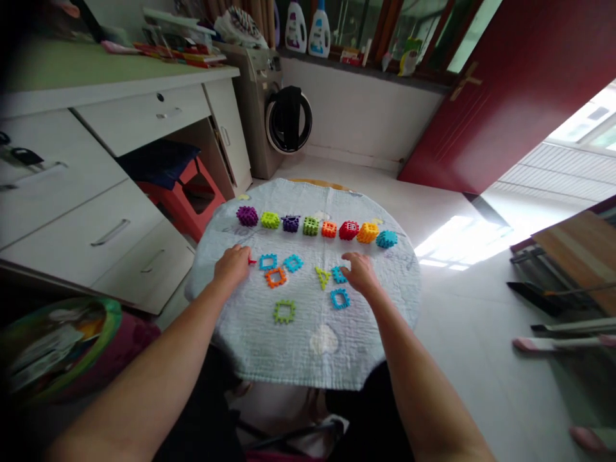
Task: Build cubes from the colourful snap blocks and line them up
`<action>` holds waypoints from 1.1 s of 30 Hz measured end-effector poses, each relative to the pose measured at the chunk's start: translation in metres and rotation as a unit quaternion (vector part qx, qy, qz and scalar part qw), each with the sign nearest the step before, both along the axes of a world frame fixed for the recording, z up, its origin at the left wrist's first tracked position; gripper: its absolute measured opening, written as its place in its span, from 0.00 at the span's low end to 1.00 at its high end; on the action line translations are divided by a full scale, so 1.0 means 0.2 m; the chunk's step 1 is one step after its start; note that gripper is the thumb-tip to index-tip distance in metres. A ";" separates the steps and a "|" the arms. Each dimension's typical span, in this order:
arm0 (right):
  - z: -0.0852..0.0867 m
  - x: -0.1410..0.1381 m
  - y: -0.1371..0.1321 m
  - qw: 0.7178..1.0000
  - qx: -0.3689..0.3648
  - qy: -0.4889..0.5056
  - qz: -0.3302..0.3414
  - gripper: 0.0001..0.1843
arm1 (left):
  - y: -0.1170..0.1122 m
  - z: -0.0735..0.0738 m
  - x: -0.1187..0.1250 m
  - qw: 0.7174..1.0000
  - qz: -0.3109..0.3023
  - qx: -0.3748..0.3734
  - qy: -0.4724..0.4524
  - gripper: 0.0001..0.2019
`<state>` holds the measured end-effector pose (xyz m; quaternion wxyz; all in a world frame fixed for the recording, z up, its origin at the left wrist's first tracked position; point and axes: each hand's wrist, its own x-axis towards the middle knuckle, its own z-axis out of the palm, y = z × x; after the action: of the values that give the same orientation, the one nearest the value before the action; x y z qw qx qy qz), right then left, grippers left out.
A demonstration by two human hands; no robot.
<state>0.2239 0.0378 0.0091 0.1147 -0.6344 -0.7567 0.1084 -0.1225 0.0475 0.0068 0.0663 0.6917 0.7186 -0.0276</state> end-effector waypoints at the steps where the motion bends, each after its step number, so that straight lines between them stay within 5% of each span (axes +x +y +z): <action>1: -0.02 -0.01 -0.03 1.000 -0.005 -0.002 0.007 0.14 | 0.00 0.00 0.01 1.000 0.000 -0.006 0.002 0.16; 9: -0.06 -0.27 -0.13 0.995 -0.018 -0.098 0.025 0.16 | -0.01 0.01 0.00 0.990 -0.038 -0.136 -0.012 0.18; 22: -0.09 -0.41 -0.13 0.994 -0.043 -0.102 0.004 0.12 | 0.03 0.01 0.02 0.990 -0.038 -0.132 0.017 0.18; 25: -0.05 -0.33 -0.09 0.999 -0.026 -0.048 -0.007 0.13 | 0.04 0.00 0.01 0.990 -0.042 -0.131 0.014 0.18; 29: -0.02 -0.06 -0.02 0.994 0.034 0.003 -0.108 0.13 | 0.04 -0.01 0.01 0.990 -0.048 -0.132 0.012 0.18; 33: -0.06 0.21 -0.01 0.985 -0.033 -0.020 -0.168 0.12 | 0.04 0.00 0.02 0.990 -0.051 -0.130 0.010 0.18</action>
<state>0.2655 0.0350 -0.0023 0.0952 -0.7578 -0.6377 0.1000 -0.1189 0.0556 0.0064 0.1475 0.7125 0.6734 -0.1309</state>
